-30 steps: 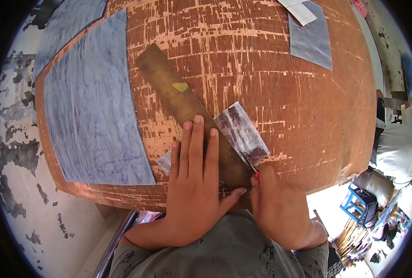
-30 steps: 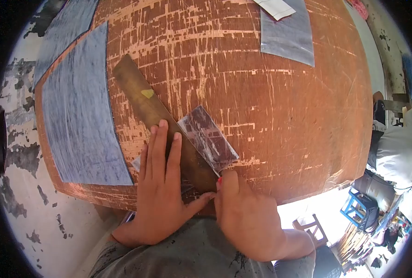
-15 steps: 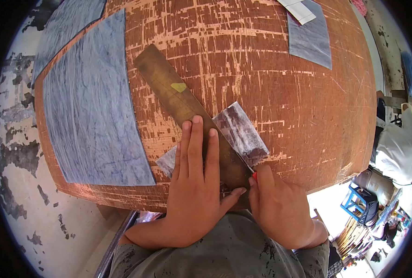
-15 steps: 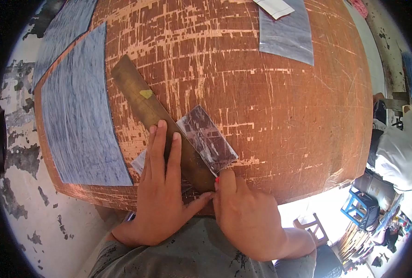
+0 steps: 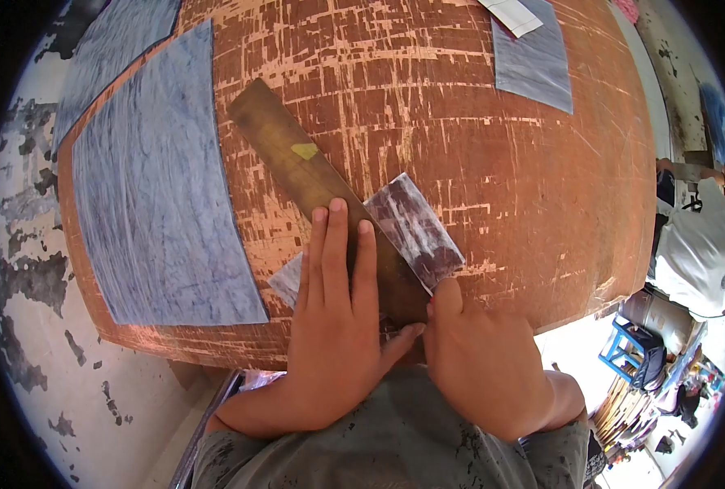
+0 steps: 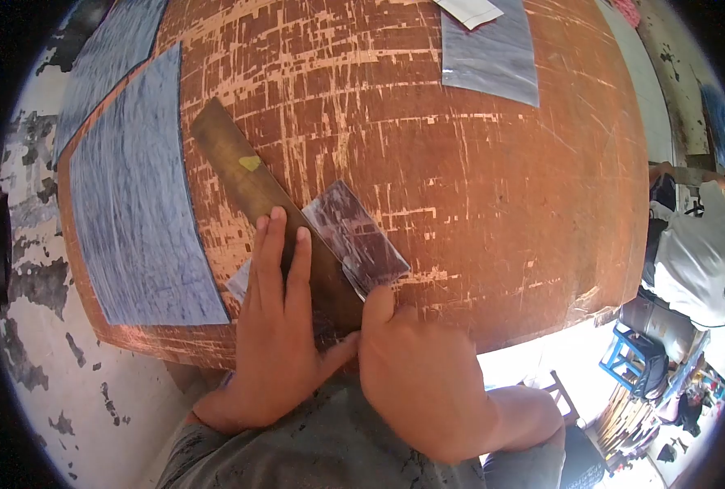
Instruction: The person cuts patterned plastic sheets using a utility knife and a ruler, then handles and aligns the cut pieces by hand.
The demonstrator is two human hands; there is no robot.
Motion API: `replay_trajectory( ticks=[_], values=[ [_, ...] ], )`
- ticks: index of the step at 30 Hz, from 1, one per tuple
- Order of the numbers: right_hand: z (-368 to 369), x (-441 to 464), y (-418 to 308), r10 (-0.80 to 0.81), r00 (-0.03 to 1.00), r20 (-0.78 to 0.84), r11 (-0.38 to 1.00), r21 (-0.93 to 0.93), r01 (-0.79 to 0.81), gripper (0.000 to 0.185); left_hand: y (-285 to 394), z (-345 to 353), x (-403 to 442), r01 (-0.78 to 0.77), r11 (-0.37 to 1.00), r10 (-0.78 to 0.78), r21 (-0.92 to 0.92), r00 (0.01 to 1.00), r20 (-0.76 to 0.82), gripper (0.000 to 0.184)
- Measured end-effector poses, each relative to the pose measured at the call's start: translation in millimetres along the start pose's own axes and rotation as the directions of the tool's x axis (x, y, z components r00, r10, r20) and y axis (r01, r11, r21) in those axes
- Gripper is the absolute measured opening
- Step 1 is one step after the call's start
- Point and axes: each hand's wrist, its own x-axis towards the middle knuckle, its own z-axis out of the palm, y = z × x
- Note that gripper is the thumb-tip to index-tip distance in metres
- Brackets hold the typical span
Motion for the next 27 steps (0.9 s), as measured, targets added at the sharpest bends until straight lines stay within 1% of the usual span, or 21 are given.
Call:
replay_trajectory(
  ticks=[2, 6, 8, 12, 14, 15, 17, 18, 20, 27],
  values=[
    [-0.7, -0.1, 0.7, -0.021, 1.0, 0.023, 0.999, -0.026, 0.022, 0.02, 0.5, -0.3, 0.5, -0.002, 1.0, 0.002, 0.004, 1.0, 0.002, 0.116],
    [0.9, -4.3, 2.1, -0.004, 0.999, 0.04, 0.998, -0.055, 0.007, 0.019, 1.6, -1.0, 0.0, 0.002, 1.0, -0.002, 0.001, 1.0, 0.002, 0.115],
    [3.6, -10.2, 6.9, 0.014, 0.998, 0.062, 1.0, 0.013, -0.015, 0.018, 1.2, -1.6, -0.4, 0.002, 1.0, -0.002, 0.003, 1.0, -0.001, 0.114],
    [8.3, -17.4, 9.4, 0.021, 0.999, 0.037, 1.0, 0.014, -0.021, 0.018, 0.9, 0.3, -0.5, 0.003, 1.0, -0.003, 0.012, 1.0, 0.005, 0.114],
    [10.5, -21.5, 12.1, 0.024, 0.997, 0.068, 1.0, -0.003, -0.024, 0.018, 0.8, -0.2, -0.8, 0.003, 1.0, -0.004, 0.017, 1.0, 0.014, 0.114],
    [13.3, -24.4, 14.3, 0.024, 0.997, 0.068, 1.0, -0.003, -0.024, 0.018, 0.4, -0.6, -1.0, 0.006, 1.0, -0.007, 0.023, 1.0, 0.021, 0.115],
    [18.6, -30.0, 19.0, -0.01, 0.999, 0.037, 0.998, -0.067, 0.013, 0.017, -0.2, -0.7, -1.5, 0.003, 1.0, -0.004, 0.024, 1.0, 0.015, 0.115],
    [18.4, -30.7, 19.9, -0.011, 0.999, 0.038, 0.998, -0.068, 0.014, 0.017, 0.1, -0.5, -1.8, -0.002, 1.0, 0.002, 0.026, 1.0, 0.01, 0.115],
    [17.6, -32.0, 20.9, -0.023, 1.0, 0.001, 1.0, 0.008, 0.023, 0.017, 1.1, -0.8, -1.6, -0.004, 1.0, 0.003, 0.03, 1.0, 0.01, 0.115],
    [12.2, -39.0, 18.7, 0.026, 0.999, 0.018, 0.999, -0.02, -0.026, 0.02, -0.1, -0.7, -1.3, 0.003, 1.0, -0.004, 0.025, 1.0, 0.015, 0.115]
  ],
)
